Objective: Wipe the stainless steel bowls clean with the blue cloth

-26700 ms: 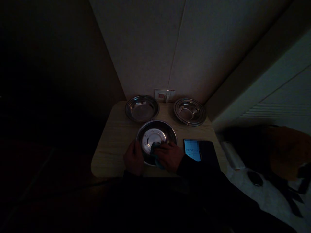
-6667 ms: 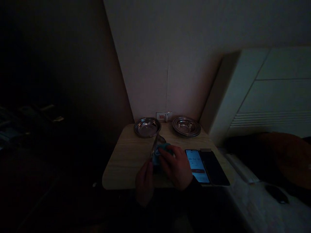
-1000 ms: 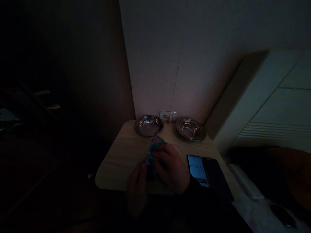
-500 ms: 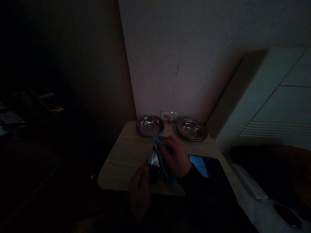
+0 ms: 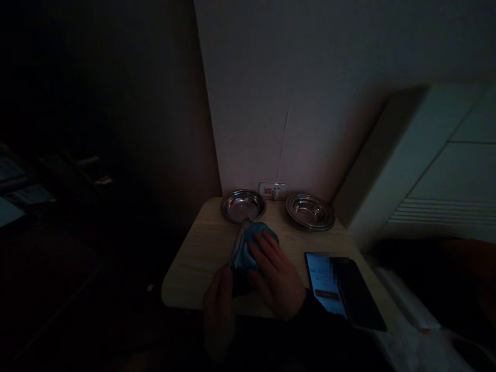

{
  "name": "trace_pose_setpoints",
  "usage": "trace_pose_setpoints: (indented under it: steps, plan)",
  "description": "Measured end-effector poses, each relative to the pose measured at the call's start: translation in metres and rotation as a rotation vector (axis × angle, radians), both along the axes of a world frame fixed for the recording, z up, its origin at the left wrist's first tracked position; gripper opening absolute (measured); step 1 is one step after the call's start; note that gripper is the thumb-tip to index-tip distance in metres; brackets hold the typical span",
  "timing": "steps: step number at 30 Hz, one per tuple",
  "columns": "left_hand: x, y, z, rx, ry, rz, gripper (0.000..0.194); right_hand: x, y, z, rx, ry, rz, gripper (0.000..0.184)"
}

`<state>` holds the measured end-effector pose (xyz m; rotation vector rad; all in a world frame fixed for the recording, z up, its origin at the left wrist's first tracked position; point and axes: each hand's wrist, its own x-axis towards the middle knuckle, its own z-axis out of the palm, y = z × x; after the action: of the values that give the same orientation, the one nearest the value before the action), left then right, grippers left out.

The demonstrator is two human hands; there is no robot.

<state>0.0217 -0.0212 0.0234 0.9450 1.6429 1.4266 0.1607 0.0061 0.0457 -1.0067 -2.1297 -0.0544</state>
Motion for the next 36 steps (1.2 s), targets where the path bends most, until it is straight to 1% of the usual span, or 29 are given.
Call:
trace_pose_setpoints:
  steps: [2, 6, 8, 11, 14, 17, 20, 24, 28, 32, 36]
  plan:
    - [0.000, 0.001, 0.004, 0.041, 0.014, -0.004, 0.045, 0.000, -0.003, -0.001, 0.019, -0.003, -0.005, 0.045]
    - [0.002, 0.004, 0.019, 0.100, 0.078, -0.130, 0.041, 0.000, -0.007, 0.003, 0.025, -0.038, -0.019, 0.042]
    - [0.001, 0.005, 0.023, 0.090, 0.111, -0.147, 0.042, 0.001, -0.007, 0.006, 0.042, -0.069, 0.000, 0.040]
    - [0.000, 0.004, 0.021, 0.055, 0.125, -0.115, 0.047, 0.004, 0.003, 0.010, 0.029, -0.062, -0.002, 0.037]
    - [-0.002, 0.000, 0.018, 0.028, 0.137, -0.052, 0.049, 0.005, 0.014, 0.010, -0.036, 0.055, -0.052, 0.034]
    - [-0.002, -0.002, 0.016, 0.019, 0.133, -0.010, 0.048, 0.003, 0.012, 0.007, -0.069, 0.086, -0.026, 0.037]
    - [-0.002, -0.002, 0.017, 0.049, 0.110, -0.041, 0.050, 0.002, 0.006, 0.006, -0.042, 0.047, -0.002, 0.039]
    - [-0.001, 0.002, 0.018, 0.028, 0.062, -0.045, 0.050, 0.001, 0.004, 0.011, 0.016, -0.045, -0.035, 0.037]
    - [-0.003, 0.004, 0.017, 0.024, 0.008, -0.051, 0.048, -0.003, -0.001, 0.012, 0.093, -0.142, 0.039, 0.039]
    - [-0.005, 0.004, 0.018, 0.018, 0.029, -0.018, 0.043, -0.004, -0.005, 0.009, 0.098, -0.107, 0.043, 0.036]
    - [-0.004, 0.005, 0.020, 0.054, 0.082, 0.008, 0.038, -0.003, -0.007, 0.008, 0.079, -0.072, 0.049, 0.036]
